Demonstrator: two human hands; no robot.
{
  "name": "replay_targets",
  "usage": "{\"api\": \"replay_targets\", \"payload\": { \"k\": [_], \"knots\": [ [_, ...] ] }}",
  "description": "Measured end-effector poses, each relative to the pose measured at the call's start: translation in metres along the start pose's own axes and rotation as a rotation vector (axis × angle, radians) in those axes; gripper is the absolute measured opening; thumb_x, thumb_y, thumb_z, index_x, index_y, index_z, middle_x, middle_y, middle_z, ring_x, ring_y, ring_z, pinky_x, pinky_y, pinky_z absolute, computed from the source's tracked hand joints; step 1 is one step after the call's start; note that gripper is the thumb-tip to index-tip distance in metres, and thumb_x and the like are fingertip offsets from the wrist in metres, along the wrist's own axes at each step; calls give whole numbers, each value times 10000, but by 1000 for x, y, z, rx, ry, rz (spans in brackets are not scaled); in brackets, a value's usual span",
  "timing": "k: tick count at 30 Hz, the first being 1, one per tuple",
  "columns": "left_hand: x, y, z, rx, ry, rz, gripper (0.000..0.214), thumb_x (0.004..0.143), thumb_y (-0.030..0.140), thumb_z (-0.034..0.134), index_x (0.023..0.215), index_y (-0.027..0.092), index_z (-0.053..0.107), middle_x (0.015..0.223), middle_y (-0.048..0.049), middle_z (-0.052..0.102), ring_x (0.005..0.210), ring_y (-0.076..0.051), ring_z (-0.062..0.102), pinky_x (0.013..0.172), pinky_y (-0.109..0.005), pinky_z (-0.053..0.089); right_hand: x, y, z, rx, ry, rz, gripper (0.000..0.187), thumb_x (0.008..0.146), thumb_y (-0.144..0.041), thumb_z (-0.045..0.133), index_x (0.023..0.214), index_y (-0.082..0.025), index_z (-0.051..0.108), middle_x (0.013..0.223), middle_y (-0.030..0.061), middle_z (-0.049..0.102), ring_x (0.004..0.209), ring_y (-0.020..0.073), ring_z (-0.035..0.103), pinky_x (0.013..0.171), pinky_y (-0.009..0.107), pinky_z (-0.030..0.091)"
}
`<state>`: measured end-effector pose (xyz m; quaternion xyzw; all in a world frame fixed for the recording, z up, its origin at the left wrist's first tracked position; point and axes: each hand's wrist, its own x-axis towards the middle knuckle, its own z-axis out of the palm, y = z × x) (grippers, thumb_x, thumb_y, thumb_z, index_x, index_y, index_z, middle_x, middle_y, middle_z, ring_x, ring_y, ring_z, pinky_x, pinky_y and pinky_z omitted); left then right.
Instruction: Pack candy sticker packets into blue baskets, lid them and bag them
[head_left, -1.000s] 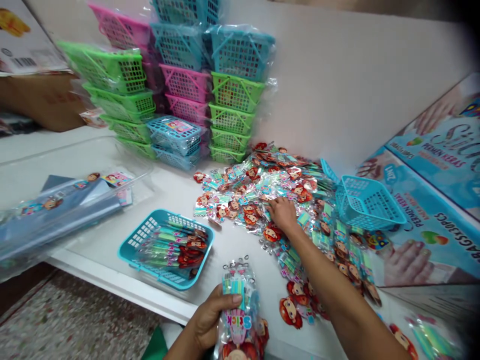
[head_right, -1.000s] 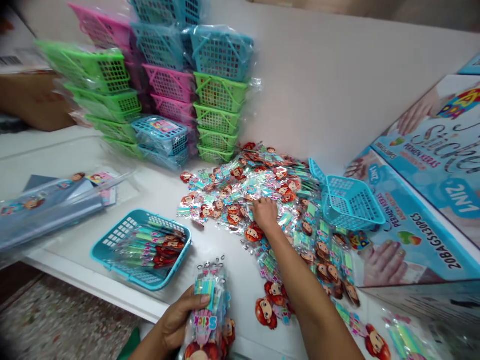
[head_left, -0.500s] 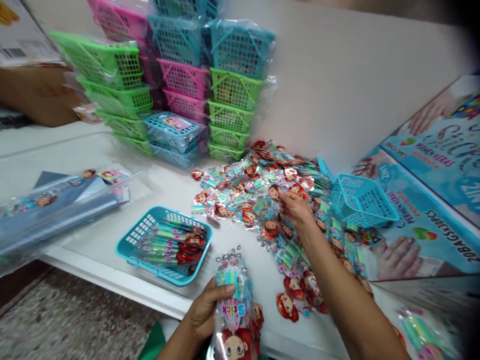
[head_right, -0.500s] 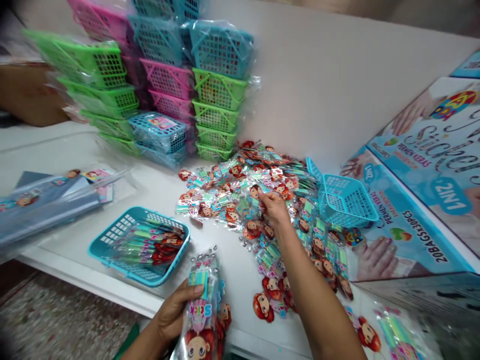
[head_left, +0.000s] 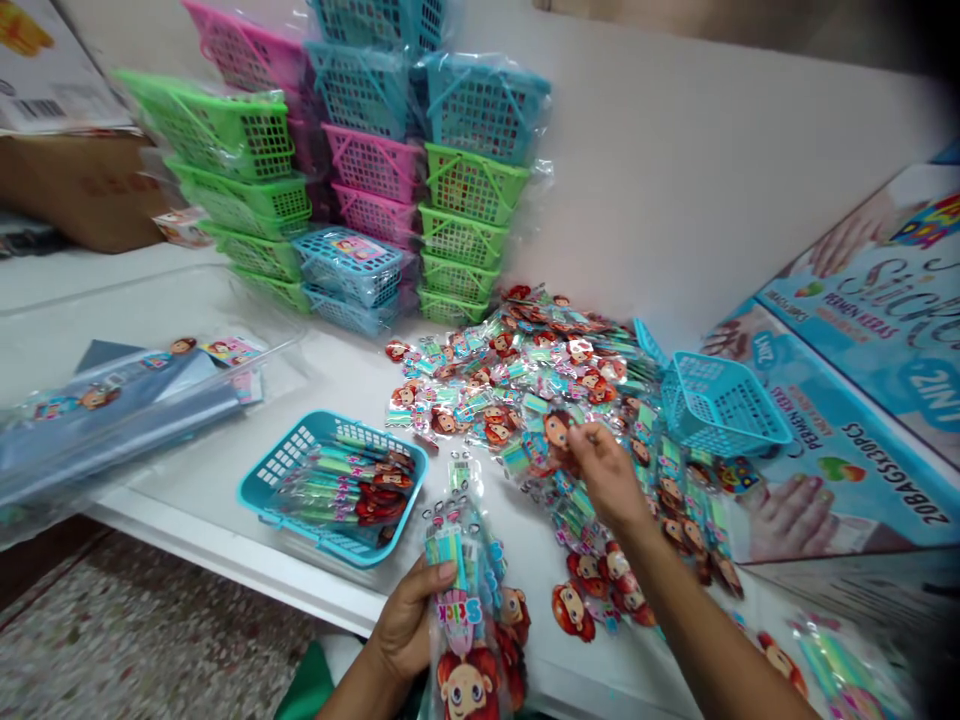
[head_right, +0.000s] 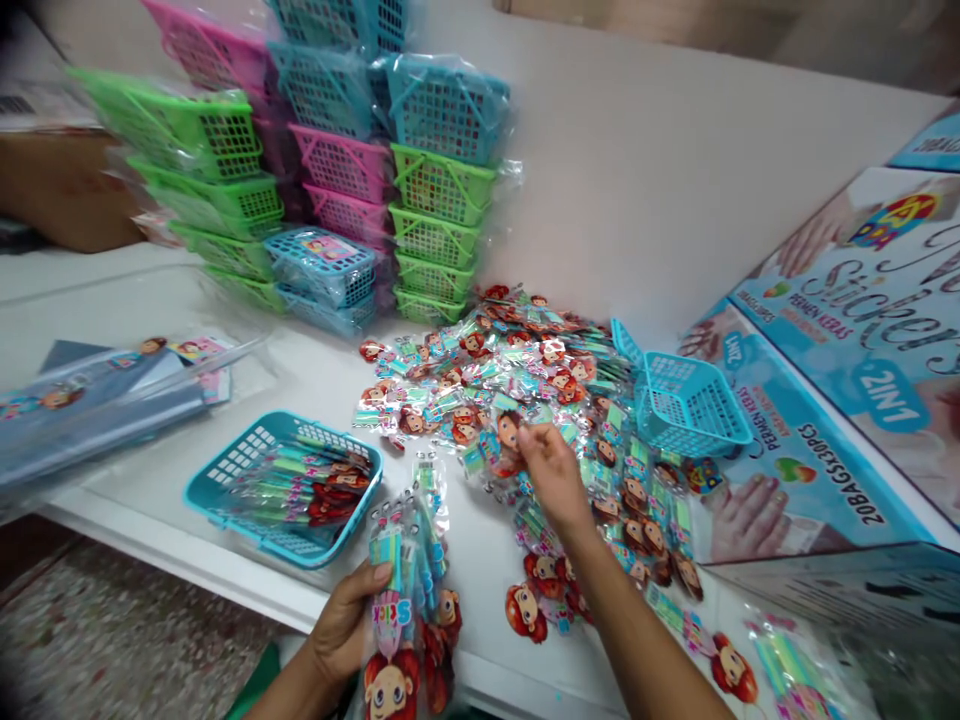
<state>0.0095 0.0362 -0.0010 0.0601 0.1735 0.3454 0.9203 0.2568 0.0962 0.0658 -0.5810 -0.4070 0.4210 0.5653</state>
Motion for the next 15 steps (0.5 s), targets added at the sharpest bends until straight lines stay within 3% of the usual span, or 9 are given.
{"api": "replay_targets", "payload": {
  "k": [2,5,8,10,12,14,15],
  "knots": [
    [0,-1,-1,-25,5,22,441,732,180,635,1167,143,566,928,-92,711,930,-270,659,918,-425,449,-39,11,16,-39,-54,-10,225,830,-455,559,834,-245,481,822,7,628,792,192,613,774,351,495],
    [1,0,-3,-32,34,31,468,718,224,657,1174,162,570,1009,-100,698,1006,-295,629,940,-433,436,-102,30,38,90,-120,80,237,861,-464,487,775,-249,440,775,6,574,777,192,577,735,333,482],
    [0,3,-6,-43,33,15,448,722,261,652,1158,180,586,1021,-100,698,1020,-300,623,939,-439,438,-142,43,41,98,-178,194,262,856,-445,504,725,-229,437,787,2,554,757,159,534,703,280,447],
    [-3,5,-9,-32,46,11,411,737,246,639,1141,176,596,971,-94,711,970,-290,647,925,-443,449,-144,46,30,-19,-385,272,299,820,-468,552,694,-204,490,723,3,563,706,147,532,663,261,425],
    [-11,6,-13,14,51,-3,388,727,194,646,1112,155,609,891,-86,723,882,-275,677,898,-445,467,-127,45,17,-132,-568,368,379,810,-541,517,699,-180,549,669,14,582,618,141,544,601,260,418],
    [-20,7,-16,63,36,-16,397,696,136,663,1089,136,615,825,-79,725,801,-259,693,866,-435,488,-97,44,13,-278,-518,398,471,835,-603,405,761,-170,575,709,35,612,559,136,551,550,260,415],
    [-25,6,-17,80,29,-18,397,686,114,665,1080,131,617,803,-77,724,769,-250,696,850,-427,497,-81,43,16,-397,-408,347,489,843,-614,368,806,-172,574,755,43,619,561,138,556,543,261,414]
  ]
}}
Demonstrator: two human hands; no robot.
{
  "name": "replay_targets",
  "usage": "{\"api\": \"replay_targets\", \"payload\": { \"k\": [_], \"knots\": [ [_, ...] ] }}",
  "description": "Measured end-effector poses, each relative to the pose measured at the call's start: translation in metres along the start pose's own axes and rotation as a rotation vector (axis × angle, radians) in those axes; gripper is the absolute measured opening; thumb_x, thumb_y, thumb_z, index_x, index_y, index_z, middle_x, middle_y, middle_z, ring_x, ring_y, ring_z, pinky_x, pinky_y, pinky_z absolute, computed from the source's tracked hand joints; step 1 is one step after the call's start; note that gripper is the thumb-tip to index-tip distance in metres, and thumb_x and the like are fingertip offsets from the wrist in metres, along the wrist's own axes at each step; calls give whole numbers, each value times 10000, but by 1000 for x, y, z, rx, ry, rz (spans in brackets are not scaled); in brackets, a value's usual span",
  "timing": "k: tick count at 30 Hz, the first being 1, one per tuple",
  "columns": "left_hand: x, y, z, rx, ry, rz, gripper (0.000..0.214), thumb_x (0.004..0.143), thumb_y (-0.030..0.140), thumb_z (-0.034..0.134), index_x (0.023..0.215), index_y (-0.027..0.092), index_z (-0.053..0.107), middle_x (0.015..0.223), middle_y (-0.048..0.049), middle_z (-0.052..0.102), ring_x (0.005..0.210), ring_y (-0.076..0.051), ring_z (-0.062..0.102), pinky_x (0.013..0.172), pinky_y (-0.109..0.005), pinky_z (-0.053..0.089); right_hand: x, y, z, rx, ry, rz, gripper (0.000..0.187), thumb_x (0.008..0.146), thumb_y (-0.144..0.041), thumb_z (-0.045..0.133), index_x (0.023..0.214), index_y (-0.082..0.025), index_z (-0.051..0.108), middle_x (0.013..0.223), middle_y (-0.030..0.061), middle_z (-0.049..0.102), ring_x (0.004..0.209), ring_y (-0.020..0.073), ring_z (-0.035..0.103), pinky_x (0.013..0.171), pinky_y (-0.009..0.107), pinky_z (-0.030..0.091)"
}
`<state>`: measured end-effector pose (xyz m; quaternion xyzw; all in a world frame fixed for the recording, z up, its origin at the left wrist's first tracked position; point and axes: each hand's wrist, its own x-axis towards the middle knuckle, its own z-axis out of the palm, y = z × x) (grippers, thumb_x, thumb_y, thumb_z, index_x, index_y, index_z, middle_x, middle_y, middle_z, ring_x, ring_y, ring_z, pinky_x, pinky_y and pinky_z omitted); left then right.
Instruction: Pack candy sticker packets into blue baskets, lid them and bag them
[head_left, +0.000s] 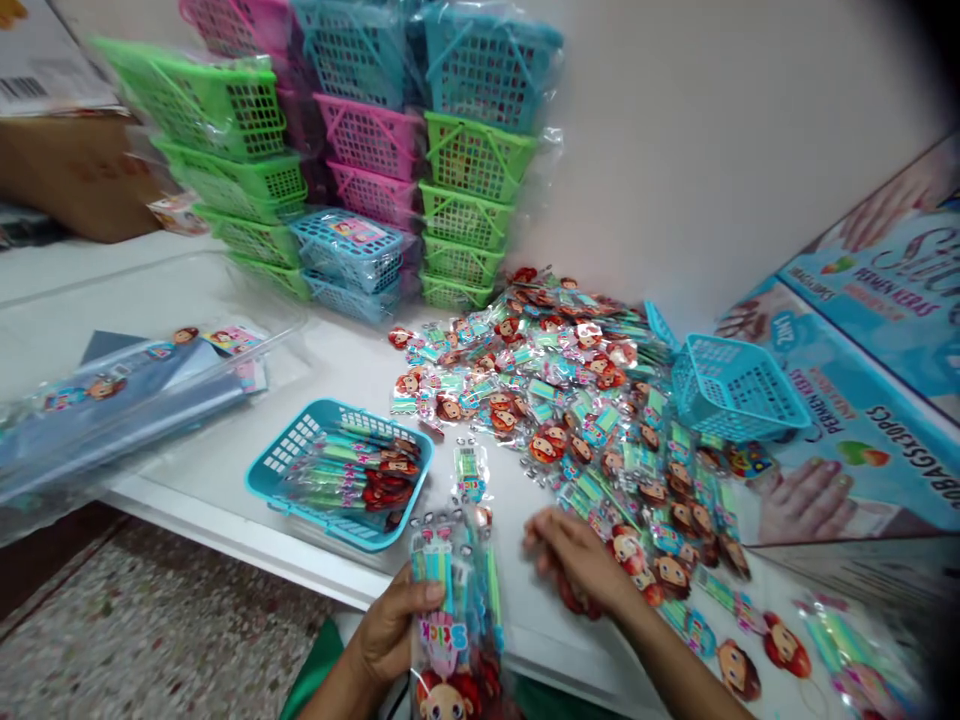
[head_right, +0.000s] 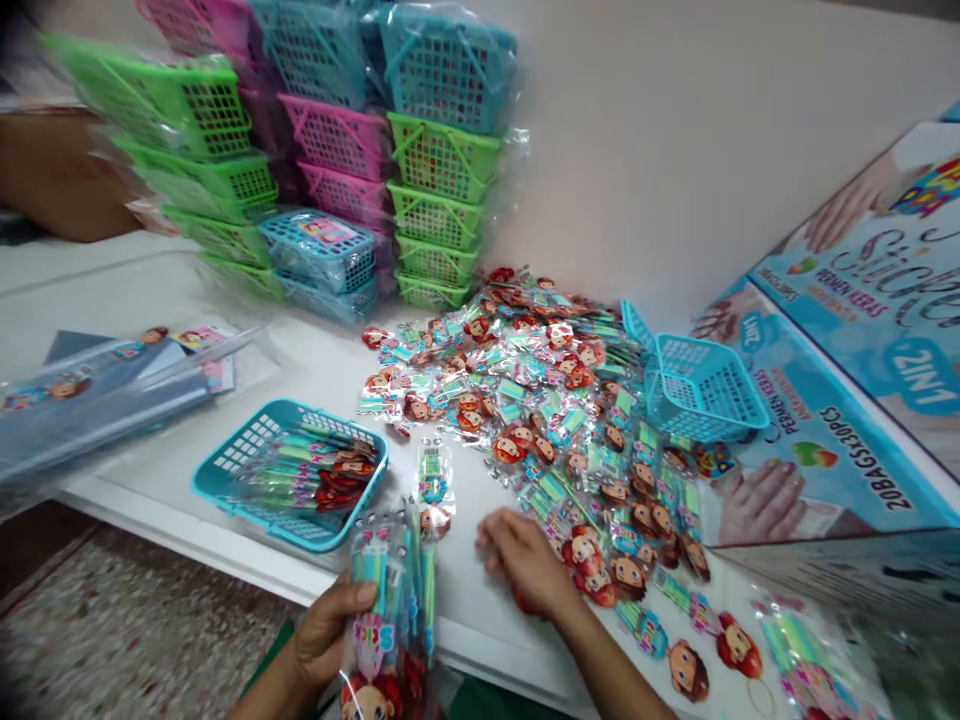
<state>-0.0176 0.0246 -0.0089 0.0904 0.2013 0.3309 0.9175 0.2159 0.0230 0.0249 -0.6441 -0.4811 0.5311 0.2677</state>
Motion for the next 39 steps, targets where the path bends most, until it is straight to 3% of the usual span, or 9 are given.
{"api": "replay_targets", "payload": {
  "k": [4,9,16,22,26,31,34,37,39],
  "knots": [
    [-13,-4,-3,15,39,23,375,704,97,650,1075,132,610,776,-71,723,713,-224,698,813,-398,516,63,-29,19,-624,343,-114,557,792,-613,468,1099,-154,533,992,128,613,904,264,590,767,360,429],
    [-14,-4,-3,0,71,58,484,709,67,628,1179,148,547,798,-64,726,698,-213,698,829,-397,507,100,-44,48,-808,259,-76,423,717,-367,616,1052,-113,565,1090,198,553,945,314,570,786,399,415],
    [7,-5,8,-108,44,43,473,749,98,593,1216,145,536,920,-90,720,867,-252,680,915,-424,452,44,-22,8,-579,57,-146,200,827,-298,473,877,-158,607,758,28,620,700,172,593,621,259,452],
    [25,-10,22,-118,65,53,454,788,102,553,1240,134,519,987,-106,706,971,-266,647,944,-424,423,-10,1,29,155,-18,-312,290,904,-314,430,1132,-228,587,1023,32,641,954,191,579,866,321,447],
    [27,-7,20,-133,56,38,463,780,116,563,1240,131,516,1009,-111,698,977,-265,642,937,-414,428,-8,-1,26,-134,63,-477,268,896,-320,467,1095,-259,636,1132,59,603,1079,213,518,942,364,398],
    [23,-5,10,-75,117,26,473,749,95,593,1216,130,529,955,-110,709,896,-252,667,900,-409,450,40,-29,-10,-599,97,-473,342,942,-342,358,967,-203,670,938,57,666,892,173,601,812,293,466],
    [23,-9,7,-36,110,12,482,713,75,617,1186,130,546,891,-106,717,807,-242,683,859,-416,473,97,-60,-18,-973,192,-423,361,920,-225,360,1235,-174,528,1175,100,593,1054,201,546,893,301,421],
    [23,-12,6,-48,85,7,428,705,79,622,1129,126,581,854,-106,717,782,-244,686,838,-421,484,156,-88,-12,-1086,159,-416,641,808,-70,436,1422,-170,281,1384,144,417,1219,257,423,961,344,354],
    [22,-11,7,-63,77,14,380,699,73,624,1076,120,609,828,-102,717,780,-246,687,838,-419,484,183,-98,-11,-1140,108,-388,708,760,-33,463,1426,-171,268,1372,155,430,1186,268,458,915,335,378]
  ]
}}
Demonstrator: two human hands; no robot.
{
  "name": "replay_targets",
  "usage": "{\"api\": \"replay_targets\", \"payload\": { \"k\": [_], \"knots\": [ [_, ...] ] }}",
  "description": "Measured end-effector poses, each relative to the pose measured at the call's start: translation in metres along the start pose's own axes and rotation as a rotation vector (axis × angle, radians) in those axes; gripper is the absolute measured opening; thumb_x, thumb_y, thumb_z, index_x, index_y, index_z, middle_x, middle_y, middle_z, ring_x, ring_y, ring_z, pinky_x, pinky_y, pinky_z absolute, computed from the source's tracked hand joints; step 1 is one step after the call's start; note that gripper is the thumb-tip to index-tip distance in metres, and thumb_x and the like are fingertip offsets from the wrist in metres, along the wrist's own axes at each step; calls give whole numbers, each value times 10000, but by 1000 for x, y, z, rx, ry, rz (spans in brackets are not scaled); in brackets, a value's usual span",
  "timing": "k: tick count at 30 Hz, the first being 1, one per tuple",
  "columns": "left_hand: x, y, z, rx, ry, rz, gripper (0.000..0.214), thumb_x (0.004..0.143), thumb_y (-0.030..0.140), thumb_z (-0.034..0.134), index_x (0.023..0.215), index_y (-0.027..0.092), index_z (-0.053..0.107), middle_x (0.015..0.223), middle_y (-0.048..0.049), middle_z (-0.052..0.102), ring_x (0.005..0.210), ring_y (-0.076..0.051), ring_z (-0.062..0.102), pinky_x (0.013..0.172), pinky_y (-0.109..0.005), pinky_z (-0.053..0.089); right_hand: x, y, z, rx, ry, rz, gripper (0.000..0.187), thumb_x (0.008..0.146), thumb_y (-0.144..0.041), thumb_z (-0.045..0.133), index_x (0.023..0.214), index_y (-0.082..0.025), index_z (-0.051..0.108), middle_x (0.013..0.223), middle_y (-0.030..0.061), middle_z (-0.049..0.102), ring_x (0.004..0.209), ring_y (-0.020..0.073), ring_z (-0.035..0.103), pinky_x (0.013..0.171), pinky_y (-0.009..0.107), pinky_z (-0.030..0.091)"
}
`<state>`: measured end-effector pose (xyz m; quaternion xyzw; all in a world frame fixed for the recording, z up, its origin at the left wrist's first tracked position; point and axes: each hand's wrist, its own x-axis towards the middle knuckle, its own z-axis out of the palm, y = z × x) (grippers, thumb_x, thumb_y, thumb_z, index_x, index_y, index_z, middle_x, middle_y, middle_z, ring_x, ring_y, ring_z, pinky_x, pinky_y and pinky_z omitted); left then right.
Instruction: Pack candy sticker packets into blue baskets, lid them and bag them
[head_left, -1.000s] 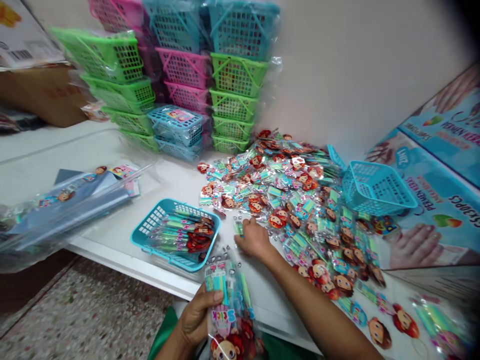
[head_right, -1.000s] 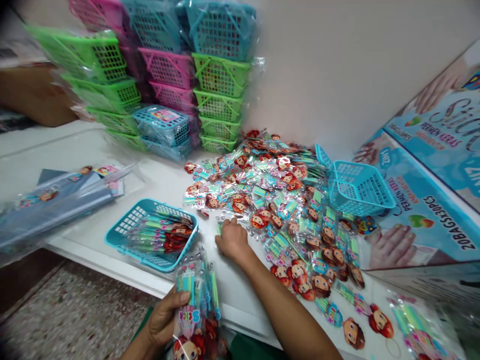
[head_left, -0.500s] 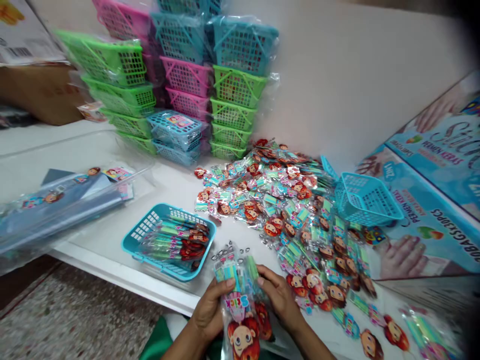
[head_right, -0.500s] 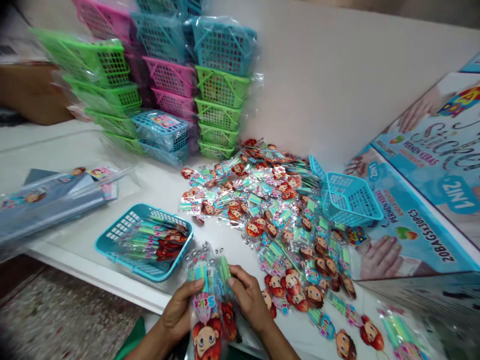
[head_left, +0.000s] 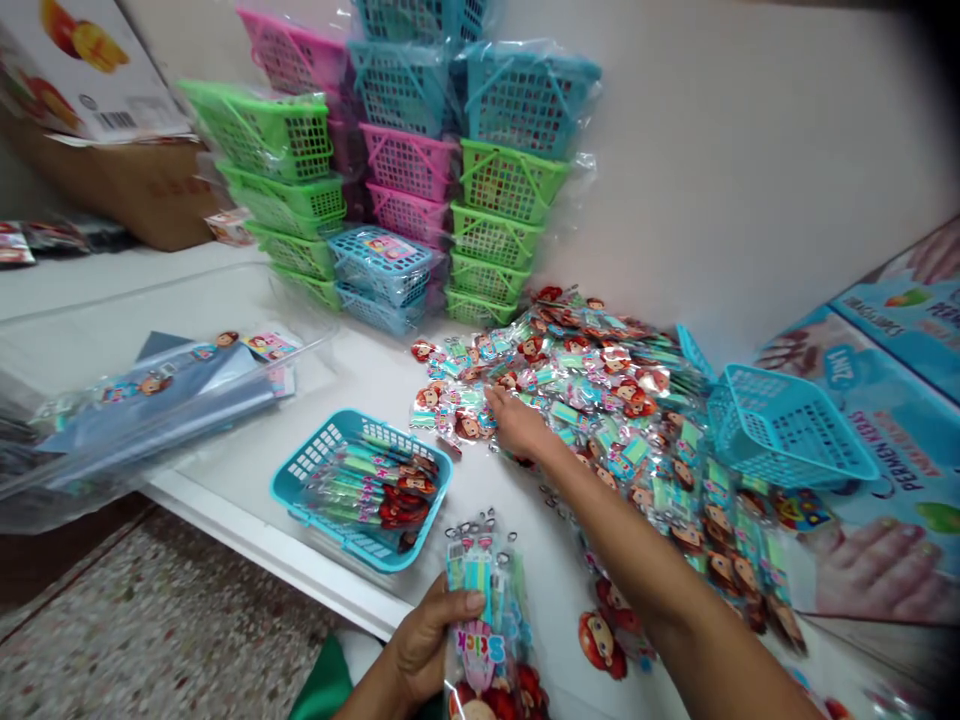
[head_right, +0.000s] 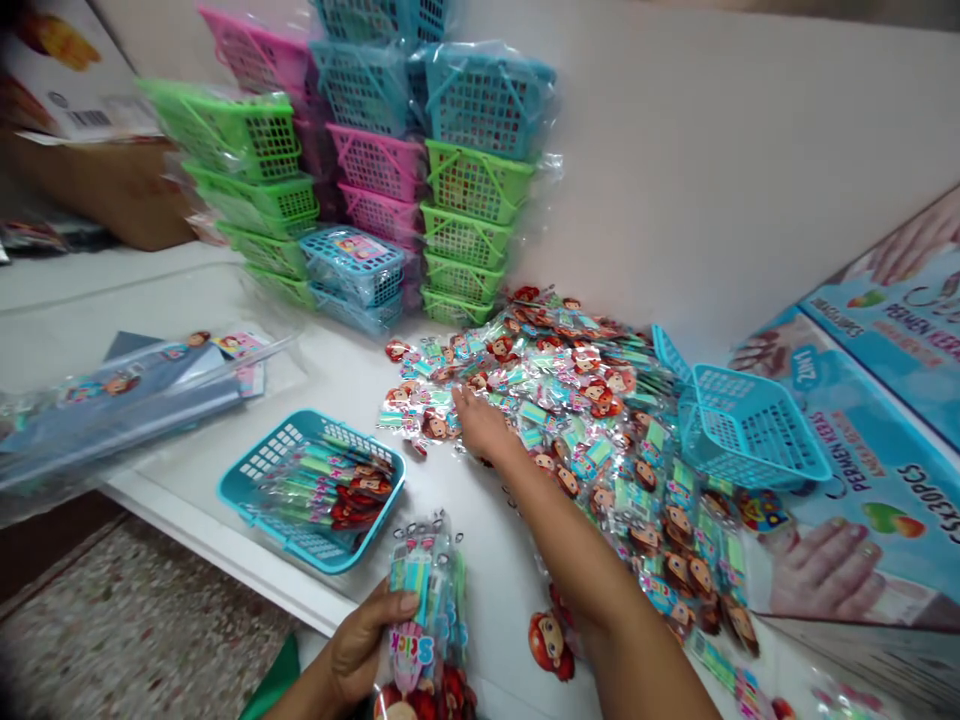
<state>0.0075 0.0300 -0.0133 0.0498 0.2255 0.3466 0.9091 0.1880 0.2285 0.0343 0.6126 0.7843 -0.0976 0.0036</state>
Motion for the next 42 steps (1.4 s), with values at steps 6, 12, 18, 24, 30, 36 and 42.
{"api": "replay_targets", "payload": {
  "k": [6,12,18,24,30,36,42],
  "knots": [
    [-1,7,-3,-63,55,4,236,706,66,624,937,107,654,780,-82,717,751,-230,688,854,-408,478,-7,20,-6,-87,-123,39,380,806,-100,451,1155,-188,574,1149,130,598,1013,242,572,801,298,396],
    [3,5,0,-88,105,-28,277,743,76,606,1018,102,634,822,-86,724,772,-217,684,872,-382,466,-41,8,4,-78,-115,254,463,874,-500,380,1017,-131,621,1002,177,650,952,290,599,773,353,421],
    [-2,1,3,-47,80,-22,447,715,77,634,1156,115,571,799,-77,726,735,-221,684,861,-412,469,-48,-15,20,35,-4,403,600,751,-397,592,1210,-28,479,1200,288,509,1040,340,560,807,398,424],
    [-3,5,5,-115,60,21,494,720,130,648,1203,134,544,841,-78,727,903,-260,667,922,-409,436,-116,-11,17,316,0,293,291,846,-234,451,1089,-163,593,1025,100,637,908,212,608,791,315,447],
    [6,6,12,-124,-10,54,496,755,215,626,1239,187,523,1016,-92,699,988,-290,637,935,-433,426,-198,-34,38,1428,-128,170,351,815,-396,586,1119,-226,542,930,27,642,837,176,615,781,324,478],
    [6,4,11,-104,-70,4,478,765,162,602,1234,118,526,1018,-126,692,983,-286,638,936,-431,424,-214,-48,36,1300,-65,141,277,886,-446,465,983,-222,595,893,22,628,861,185,583,798,313,441],
    [3,3,10,-47,31,26,451,756,78,599,1202,115,550,915,-106,716,919,-257,663,915,-411,441,-192,-20,24,560,-52,94,424,904,-472,386,655,-198,592,607,-5,572,591,146,523,561,245,338]
  ]
}}
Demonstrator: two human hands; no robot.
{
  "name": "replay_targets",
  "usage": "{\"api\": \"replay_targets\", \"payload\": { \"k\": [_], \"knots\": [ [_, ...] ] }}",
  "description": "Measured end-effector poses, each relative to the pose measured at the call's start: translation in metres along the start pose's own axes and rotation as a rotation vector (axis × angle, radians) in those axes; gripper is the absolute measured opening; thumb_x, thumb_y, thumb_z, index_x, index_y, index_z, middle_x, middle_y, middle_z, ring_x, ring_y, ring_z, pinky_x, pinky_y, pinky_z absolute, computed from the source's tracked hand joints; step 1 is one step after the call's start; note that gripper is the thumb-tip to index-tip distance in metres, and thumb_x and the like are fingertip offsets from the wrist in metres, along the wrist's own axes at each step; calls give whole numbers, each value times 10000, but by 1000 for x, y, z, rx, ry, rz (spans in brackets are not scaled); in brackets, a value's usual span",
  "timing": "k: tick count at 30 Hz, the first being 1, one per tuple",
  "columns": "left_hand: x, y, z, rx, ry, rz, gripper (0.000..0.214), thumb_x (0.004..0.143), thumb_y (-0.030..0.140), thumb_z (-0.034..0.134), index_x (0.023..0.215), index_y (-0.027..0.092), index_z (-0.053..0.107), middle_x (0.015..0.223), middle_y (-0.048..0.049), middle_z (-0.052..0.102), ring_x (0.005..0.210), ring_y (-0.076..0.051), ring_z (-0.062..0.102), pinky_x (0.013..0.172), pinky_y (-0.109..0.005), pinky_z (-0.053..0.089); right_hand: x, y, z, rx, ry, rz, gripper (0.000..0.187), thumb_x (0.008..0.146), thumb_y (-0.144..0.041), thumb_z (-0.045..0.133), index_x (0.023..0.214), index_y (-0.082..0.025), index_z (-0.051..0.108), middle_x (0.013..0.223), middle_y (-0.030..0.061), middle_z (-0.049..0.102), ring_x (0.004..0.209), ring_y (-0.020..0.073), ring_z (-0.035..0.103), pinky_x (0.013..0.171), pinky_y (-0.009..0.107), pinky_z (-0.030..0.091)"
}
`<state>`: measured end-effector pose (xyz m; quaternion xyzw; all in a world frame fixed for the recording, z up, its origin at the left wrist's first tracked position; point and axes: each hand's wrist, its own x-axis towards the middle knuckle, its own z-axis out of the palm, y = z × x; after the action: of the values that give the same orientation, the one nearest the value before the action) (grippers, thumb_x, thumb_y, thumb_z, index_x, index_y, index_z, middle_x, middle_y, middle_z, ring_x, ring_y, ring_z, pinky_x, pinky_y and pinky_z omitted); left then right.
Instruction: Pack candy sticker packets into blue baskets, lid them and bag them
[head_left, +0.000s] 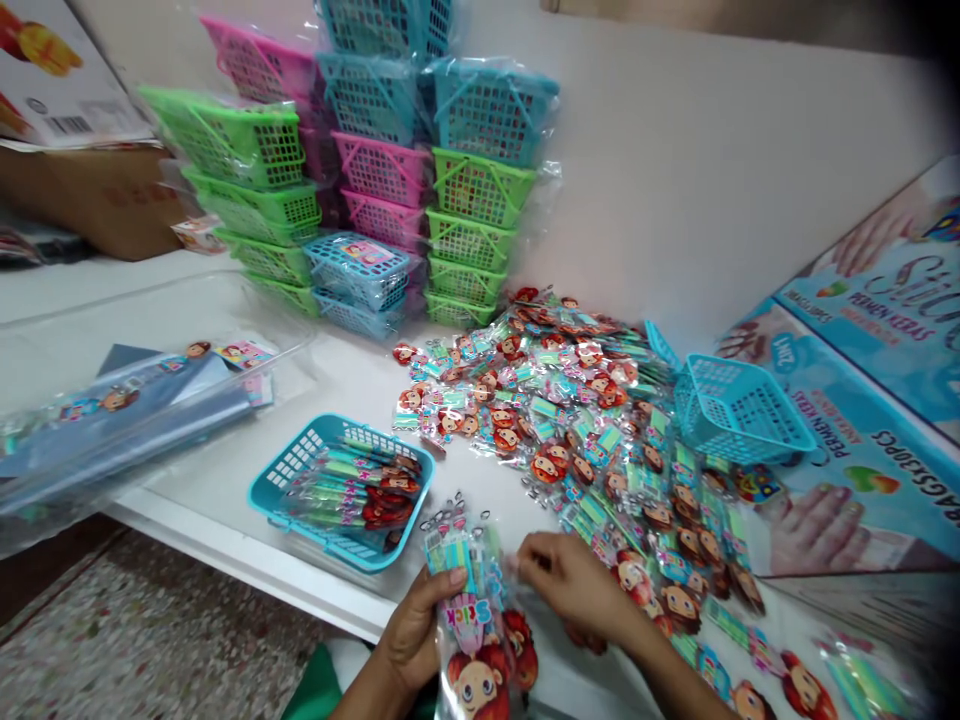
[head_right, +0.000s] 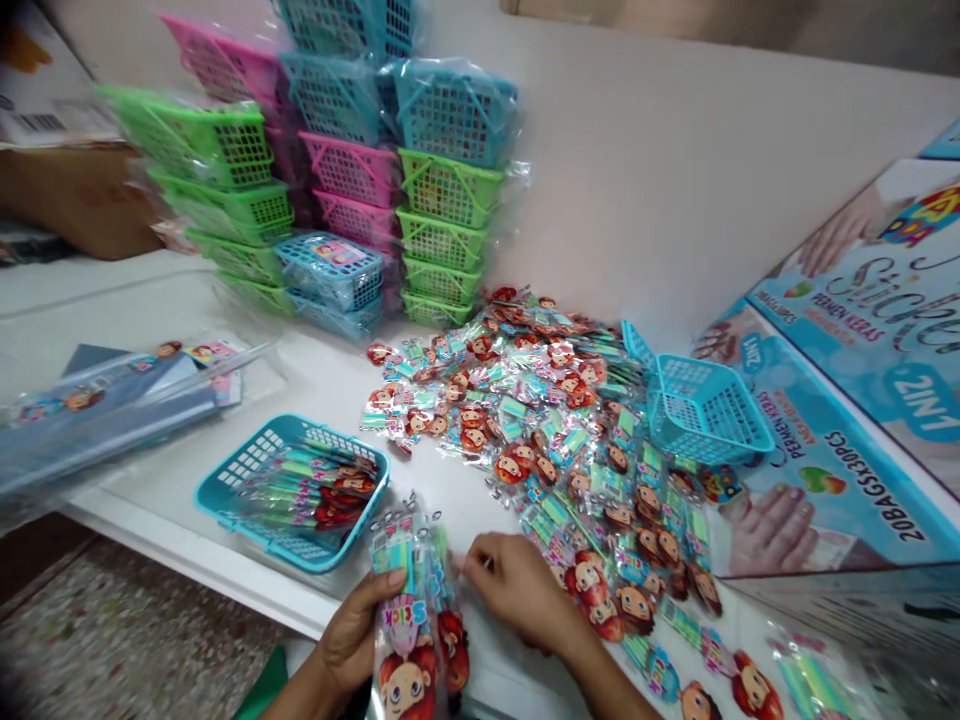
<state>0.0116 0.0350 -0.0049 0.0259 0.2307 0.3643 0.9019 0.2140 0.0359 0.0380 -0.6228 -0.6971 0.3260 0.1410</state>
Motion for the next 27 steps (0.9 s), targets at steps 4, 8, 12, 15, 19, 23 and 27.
{"api": "replay_targets", "payload": {
  "k": [4,8,12,15,19,23,27],
  "knots": [
    [-1,0,0,40,12,-6,438,742,82,613,1176,113,563,857,-104,720,872,-255,674,891,-417,456,54,19,-30,-253,316,175,305,873,-428,449,929,-186,627,900,74,651,871,220,569,735,292,391],
    [-3,-1,0,77,-8,-8,372,705,77,647,1072,124,613,839,-90,715,802,-232,679,859,-403,473,99,37,-44,-247,453,239,182,795,-276,536,845,-141,648,999,168,635,1102,310,479,934,413,310],
    [-3,0,-3,111,36,-19,227,711,78,653,935,114,648,784,-75,705,686,-187,669,796,-387,498,97,54,-52,3,549,211,248,832,-333,460,769,-171,638,842,92,668,918,255,589,841,370,408],
    [0,1,-5,125,58,-30,200,716,84,655,912,121,649,777,-66,705,658,-182,666,772,-392,509,78,60,-60,246,671,195,357,852,-478,390,880,-184,591,769,36,652,747,202,620,702,325,475],
    [3,1,-1,122,60,-44,228,709,68,652,931,120,645,790,-71,709,673,-187,667,762,-385,513,55,50,-67,532,761,173,397,817,-601,407,889,-223,504,678,-13,614,631,172,630,622,329,518],
    [4,-2,4,140,47,-72,223,719,73,644,941,91,642,776,-96,710,684,-200,672,769,-383,510,40,27,-62,1094,659,144,345,686,-494,688,810,-234,498,654,-44,602,662,176,662,676,349,548],
    [4,-3,4,147,81,-53,245,714,70,651,956,104,631,777,-96,715,688,-213,679,769,-396,509,26,8,-57,1238,615,122,299,692,-424,717,808,-232,520,662,-45,608,660,167,656,656,324,542]
  ]
}}
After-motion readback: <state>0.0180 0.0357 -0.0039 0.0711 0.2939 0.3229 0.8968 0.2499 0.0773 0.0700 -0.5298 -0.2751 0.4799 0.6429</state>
